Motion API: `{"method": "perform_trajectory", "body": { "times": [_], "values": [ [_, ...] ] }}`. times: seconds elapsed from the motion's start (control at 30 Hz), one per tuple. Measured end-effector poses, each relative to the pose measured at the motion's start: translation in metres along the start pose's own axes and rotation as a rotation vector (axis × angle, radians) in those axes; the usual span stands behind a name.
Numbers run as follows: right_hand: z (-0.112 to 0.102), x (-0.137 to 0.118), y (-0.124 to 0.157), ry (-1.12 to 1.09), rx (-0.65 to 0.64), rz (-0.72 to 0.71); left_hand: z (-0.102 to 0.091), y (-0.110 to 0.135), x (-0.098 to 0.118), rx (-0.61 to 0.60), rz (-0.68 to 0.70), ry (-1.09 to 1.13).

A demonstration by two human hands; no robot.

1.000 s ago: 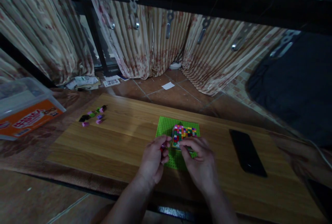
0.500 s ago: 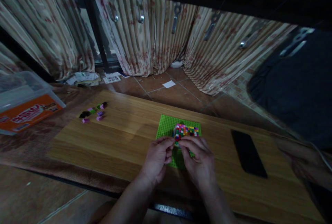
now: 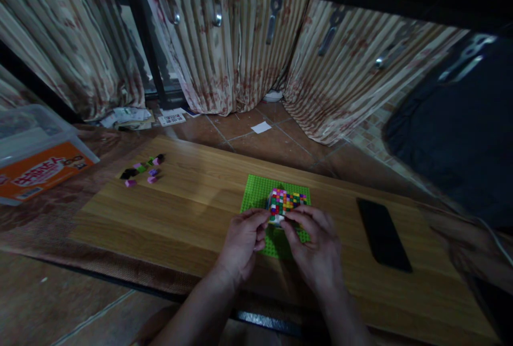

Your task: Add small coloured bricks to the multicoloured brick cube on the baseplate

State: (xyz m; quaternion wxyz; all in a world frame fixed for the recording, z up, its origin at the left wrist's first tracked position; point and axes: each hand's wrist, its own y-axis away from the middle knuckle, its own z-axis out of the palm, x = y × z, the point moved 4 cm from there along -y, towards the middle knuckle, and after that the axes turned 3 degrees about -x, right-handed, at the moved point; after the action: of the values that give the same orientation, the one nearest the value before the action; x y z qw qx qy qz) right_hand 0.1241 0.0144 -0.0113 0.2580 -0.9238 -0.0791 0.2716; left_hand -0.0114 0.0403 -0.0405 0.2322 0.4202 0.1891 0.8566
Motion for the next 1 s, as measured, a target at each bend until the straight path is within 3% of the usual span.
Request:
{"method": "perform_trajectory", "body": {
  "times": [0.57,0.8,1.0],
  "values": [
    [0.012,-0.010,-0.002,0.008,-0.058,0.000,0.000,0.000,0.001,-0.005,0.006,-0.022],
    [0.001,-0.006,-0.006,-0.106,-0.047,0.083,-0.001,-0.001,0.000,-0.009,0.008,-0.006],
    [0.001,-0.013,-0.007,-0.119,-0.149,0.055,0.000,0.001,0.000,-0.004,0.012,-0.015]
  ]
}}
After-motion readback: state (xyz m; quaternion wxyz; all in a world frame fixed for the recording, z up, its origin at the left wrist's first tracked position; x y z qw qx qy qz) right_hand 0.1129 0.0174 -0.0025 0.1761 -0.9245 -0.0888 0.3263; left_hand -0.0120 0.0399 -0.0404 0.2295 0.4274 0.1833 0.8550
